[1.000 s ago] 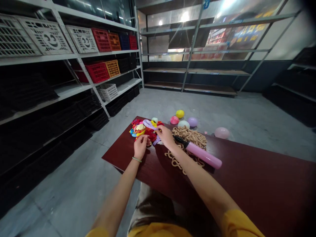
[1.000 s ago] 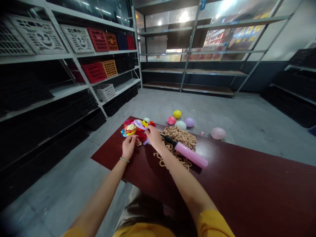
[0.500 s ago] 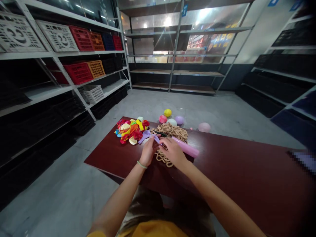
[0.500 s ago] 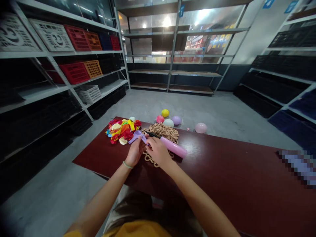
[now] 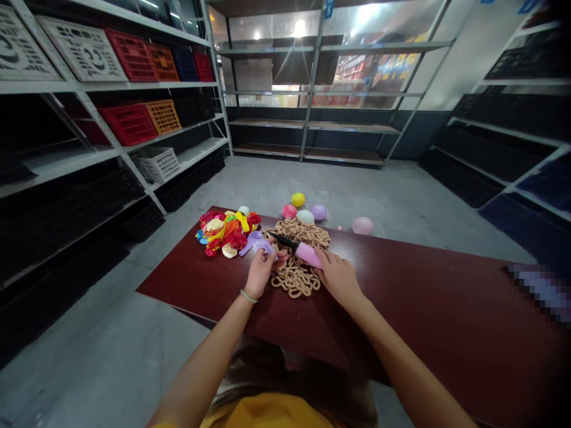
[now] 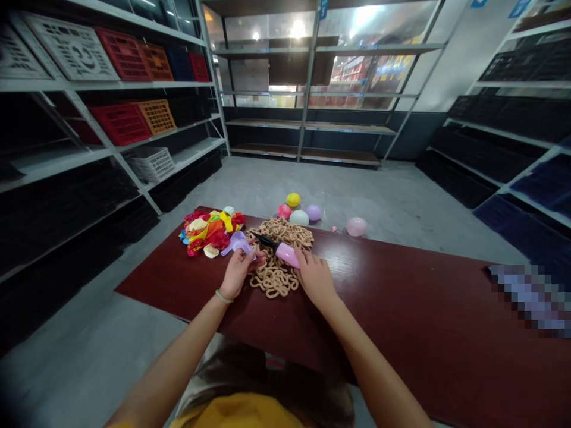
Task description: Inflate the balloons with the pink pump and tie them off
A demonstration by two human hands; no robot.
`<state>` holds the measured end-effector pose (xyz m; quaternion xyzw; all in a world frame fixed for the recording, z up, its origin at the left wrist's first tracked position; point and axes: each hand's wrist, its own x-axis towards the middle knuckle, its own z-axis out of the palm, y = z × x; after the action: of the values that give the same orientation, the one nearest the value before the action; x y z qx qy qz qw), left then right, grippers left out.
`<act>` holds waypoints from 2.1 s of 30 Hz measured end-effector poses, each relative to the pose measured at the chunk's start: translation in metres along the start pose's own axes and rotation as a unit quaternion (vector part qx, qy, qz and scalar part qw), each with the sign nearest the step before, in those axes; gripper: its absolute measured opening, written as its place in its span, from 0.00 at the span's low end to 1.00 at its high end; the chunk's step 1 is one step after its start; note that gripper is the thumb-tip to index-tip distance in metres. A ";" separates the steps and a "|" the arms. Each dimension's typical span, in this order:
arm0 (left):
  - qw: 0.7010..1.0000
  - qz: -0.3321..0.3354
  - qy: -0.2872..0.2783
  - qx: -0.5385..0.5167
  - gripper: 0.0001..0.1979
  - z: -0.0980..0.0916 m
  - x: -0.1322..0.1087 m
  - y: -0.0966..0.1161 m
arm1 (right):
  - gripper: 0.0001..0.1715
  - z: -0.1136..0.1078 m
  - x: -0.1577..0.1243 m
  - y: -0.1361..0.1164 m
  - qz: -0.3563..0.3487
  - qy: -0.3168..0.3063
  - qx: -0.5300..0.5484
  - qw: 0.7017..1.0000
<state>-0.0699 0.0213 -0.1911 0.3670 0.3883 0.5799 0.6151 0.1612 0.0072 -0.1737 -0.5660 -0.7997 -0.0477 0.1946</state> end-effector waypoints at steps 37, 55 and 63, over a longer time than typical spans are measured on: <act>0.977 0.039 0.077 -0.196 0.16 0.018 -0.001 0.015 | 0.40 -0.027 -0.059 -0.050 -0.037 -0.084 0.032 0.995; 0.957 0.130 0.119 -0.229 0.13 0.066 0.016 0.073 | 0.35 -0.051 -0.061 -0.055 0.025 -0.065 0.213 0.975; 0.954 0.151 0.130 -0.226 0.13 0.064 0.029 0.097 | 0.35 -0.059 -0.093 -0.035 0.053 -0.072 0.169 0.982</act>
<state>-0.0526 0.0559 -0.0775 0.1941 0.2640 0.7812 0.5313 0.1704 -0.1055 -0.1480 -0.5687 -0.7771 0.1391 0.2312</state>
